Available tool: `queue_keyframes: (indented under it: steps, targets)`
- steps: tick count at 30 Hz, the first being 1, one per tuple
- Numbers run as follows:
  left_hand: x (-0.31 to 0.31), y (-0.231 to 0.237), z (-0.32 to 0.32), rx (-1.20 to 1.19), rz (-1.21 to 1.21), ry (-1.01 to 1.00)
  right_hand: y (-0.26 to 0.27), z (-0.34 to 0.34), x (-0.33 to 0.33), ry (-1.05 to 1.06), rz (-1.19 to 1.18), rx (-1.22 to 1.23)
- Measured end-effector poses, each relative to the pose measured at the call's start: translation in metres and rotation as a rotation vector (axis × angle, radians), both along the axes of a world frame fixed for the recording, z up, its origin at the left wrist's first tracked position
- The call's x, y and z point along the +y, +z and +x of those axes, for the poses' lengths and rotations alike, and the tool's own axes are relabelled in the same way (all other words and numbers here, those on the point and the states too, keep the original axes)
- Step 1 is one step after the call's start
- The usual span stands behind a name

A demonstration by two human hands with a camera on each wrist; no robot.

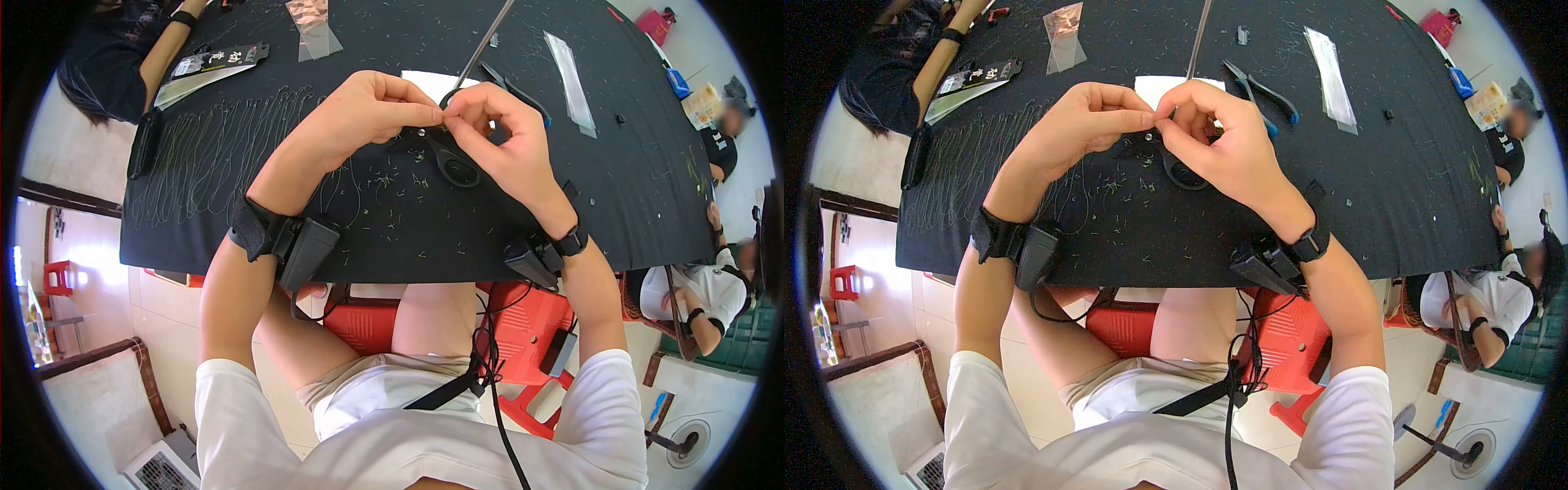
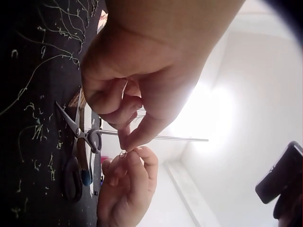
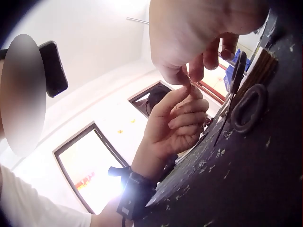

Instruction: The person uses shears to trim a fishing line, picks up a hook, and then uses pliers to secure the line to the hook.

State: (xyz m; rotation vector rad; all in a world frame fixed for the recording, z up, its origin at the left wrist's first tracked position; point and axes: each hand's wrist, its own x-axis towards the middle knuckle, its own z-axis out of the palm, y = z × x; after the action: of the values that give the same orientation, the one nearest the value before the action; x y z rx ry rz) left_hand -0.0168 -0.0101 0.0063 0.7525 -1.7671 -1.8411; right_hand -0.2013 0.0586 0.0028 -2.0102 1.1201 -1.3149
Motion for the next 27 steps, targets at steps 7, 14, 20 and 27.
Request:
queue_keyframes:
  steps: [7,14,20,27]
  targets:
    - [0.0013,0.0008,-0.0013,0.006,0.012,0.057,-0.0067,-0.0015,-0.0043,-0.022,0.08,-0.176]
    - [0.0033,0.0051,-0.0016,0.026,0.017,0.065,0.0014,-0.0005,0.0006,-0.035,0.04,-0.06]
    - [0.0034,0.006,-0.0012,0.034,0.058,0.056,-0.0006,-0.0005,-0.0016,-0.077,-0.025,-0.032]
    - [0.0024,0.0044,-0.0013,0.032,0.099,0.044,-0.0024,0.0001,-0.0025,-0.096,-0.059,-0.003]
